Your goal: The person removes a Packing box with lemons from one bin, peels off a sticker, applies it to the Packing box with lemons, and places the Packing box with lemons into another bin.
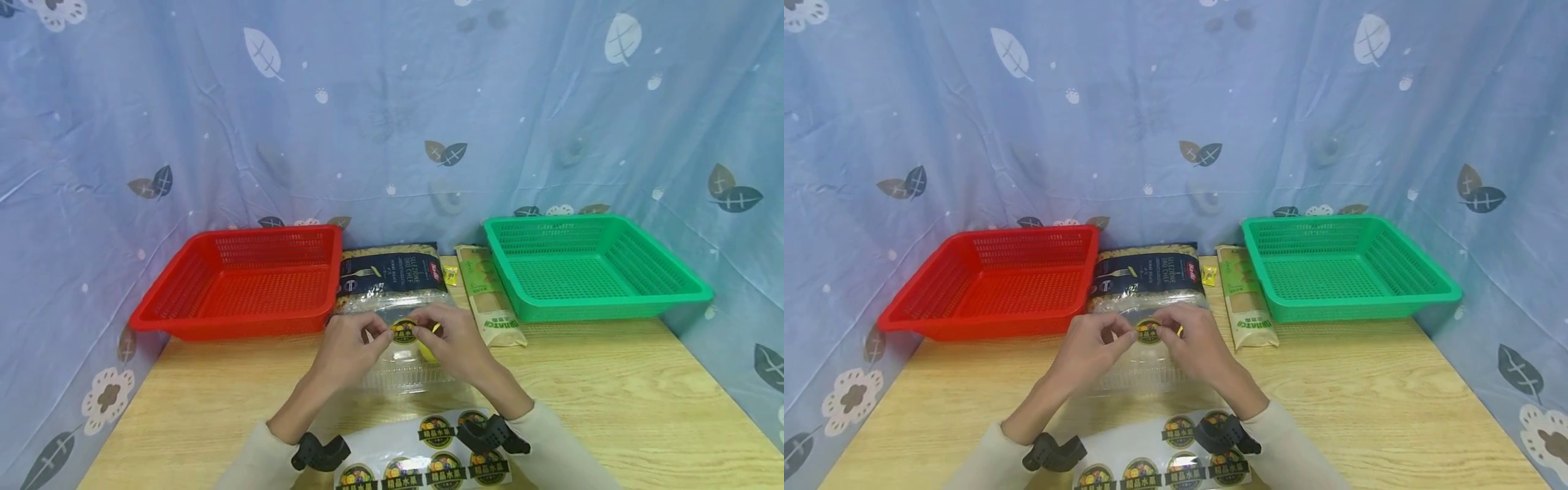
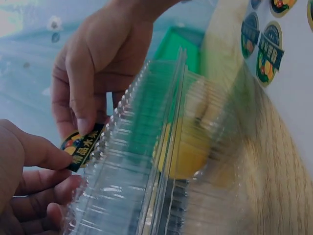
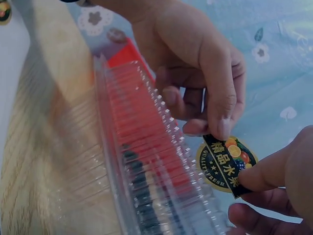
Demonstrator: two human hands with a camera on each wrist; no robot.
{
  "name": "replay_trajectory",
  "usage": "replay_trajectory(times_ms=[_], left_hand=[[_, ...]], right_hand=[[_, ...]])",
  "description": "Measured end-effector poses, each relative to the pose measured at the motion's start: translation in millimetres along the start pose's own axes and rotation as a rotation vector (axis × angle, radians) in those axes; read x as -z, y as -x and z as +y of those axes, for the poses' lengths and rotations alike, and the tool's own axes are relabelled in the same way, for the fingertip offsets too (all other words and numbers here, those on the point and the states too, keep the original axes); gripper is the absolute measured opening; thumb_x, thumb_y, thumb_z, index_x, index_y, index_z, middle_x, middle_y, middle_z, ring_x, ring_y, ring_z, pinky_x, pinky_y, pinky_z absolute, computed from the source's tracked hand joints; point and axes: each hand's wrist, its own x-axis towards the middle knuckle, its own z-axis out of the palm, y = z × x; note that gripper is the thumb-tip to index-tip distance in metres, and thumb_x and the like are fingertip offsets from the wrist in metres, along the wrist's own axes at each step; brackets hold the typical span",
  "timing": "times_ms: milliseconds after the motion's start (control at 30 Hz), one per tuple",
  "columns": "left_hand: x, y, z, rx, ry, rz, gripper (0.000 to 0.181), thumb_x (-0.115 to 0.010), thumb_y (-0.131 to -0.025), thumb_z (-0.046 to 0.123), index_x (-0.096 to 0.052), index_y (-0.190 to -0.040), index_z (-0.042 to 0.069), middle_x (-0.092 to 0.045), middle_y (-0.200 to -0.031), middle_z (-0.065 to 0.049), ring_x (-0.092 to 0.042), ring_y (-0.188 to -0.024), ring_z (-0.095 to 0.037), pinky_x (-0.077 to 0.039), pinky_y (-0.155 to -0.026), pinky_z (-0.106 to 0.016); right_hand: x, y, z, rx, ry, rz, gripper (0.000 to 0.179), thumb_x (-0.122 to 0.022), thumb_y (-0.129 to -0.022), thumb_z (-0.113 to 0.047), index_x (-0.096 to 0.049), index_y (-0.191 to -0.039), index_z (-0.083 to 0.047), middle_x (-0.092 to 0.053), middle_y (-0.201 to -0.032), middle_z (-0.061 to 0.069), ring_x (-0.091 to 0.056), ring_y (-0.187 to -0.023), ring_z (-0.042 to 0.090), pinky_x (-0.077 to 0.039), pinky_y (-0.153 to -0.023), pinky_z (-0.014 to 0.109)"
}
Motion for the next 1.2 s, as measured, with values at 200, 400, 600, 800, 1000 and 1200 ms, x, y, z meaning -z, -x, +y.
replay_trajectory(times_ms=[200, 400, 600, 800, 1000, 1200], left_hand=[[-2.1, -4.3, -5.2, 0.006, -0.044, -0.015, 0.014, -0.075, -0.089, 0.015, -0.072, -0.077, 0.022, -0.062, -0.067, 0.015, -0.051, -0.057, -0.007, -0.044, -0.053, -0.025], [-4.4, -6.5, -7.2, 0.02, -0.064, -0.042, 0.013, -0.076, -0.089, 0.014, -0.072, -0.078, 0.02, -0.062, -0.067, 0.014, -0.051, -0.058, -0.008, -0.043, -0.054, -0.026], [-8.0, -7.8, -7.7, 0.042, -0.109, -0.051, 0.013, -0.077, -0.087, 0.015, -0.072, -0.077, 0.019, -0.062, -0.066, 0.013, -0.045, -0.051, -0.008, -0.035, -0.048, -0.024], [-10.5, -9.6, -7.5, 0.073, -0.169, -0.05, 0.014, -0.08, -0.085, 0.019, -0.07, -0.076, 0.02, -0.06, -0.063, 0.013, -0.044, -0.05, -0.008, -0.033, -0.047, -0.025], [-11.4, -11.5, -6.6, 0.105, -0.201, -0.058, 0.015, -0.081, -0.083, 0.021, -0.069, -0.076, 0.021, -0.058, -0.062, 0.013, -0.048, -0.053, -0.009, -0.036, -0.048, -0.027], [-11.4, -11.7, -6.4, 0.106, -0.214, -0.06, 0.015, -0.082, -0.083, 0.022, -0.069, -0.077, 0.02, -0.058, -0.062, 0.012, -0.049, -0.054, -0.01, -0.037, -0.048, -0.027]], right_hand=[[-5.4, -3.1, 4.7, -0.008, 0.073, 0.007, 0.014, -0.074, -0.088, 0.001, -0.075, -0.098, -0.008, -0.065, -0.08, -0.004, -0.056, -0.07, 0.008, -0.05, -0.058, 0.024], [-7.8, -4.1, 7.6, -0.04, 0.115, -0.002, 0.015, -0.076, -0.086, 0.001, -0.075, -0.098, -0.008, -0.066, -0.081, -0.004, -0.057, -0.071, 0.009, -0.05, -0.061, 0.025], [-11.7, -4.4, 8.3, -0.047, 0.188, -0.005, 0.016, -0.078, -0.084, 0.001, -0.075, -0.097, -0.008, -0.064, -0.078, -0.004, -0.055, -0.068, 0.009, -0.048, -0.063, 0.026], [-15.7, -4.5, 6.7, -0.037, 0.245, -0.004, 0.014, -0.078, -0.083, 0.001, -0.074, -0.094, -0.006, -0.064, -0.078, -0.002, -0.055, -0.064, 0.011, -0.046, -0.058, 0.022], [-19.2, -3.4, 7.4, -0.032, 0.321, 0.001, 0.017, -0.079, -0.082, 0.0, -0.074, -0.096, -0.008, -0.065, -0.08, -0.002, -0.053, -0.062, 0.008, -0.044, -0.055, 0.022], [-21.7, -2.6, 6.4, -0.055, 0.366, -0.003, 0.019, -0.08, -0.082, -0.003, -0.074, -0.099, -0.008, -0.066, -0.082, -0.001, -0.051, -0.061, 0.007, -0.043, -0.055, 0.024]])
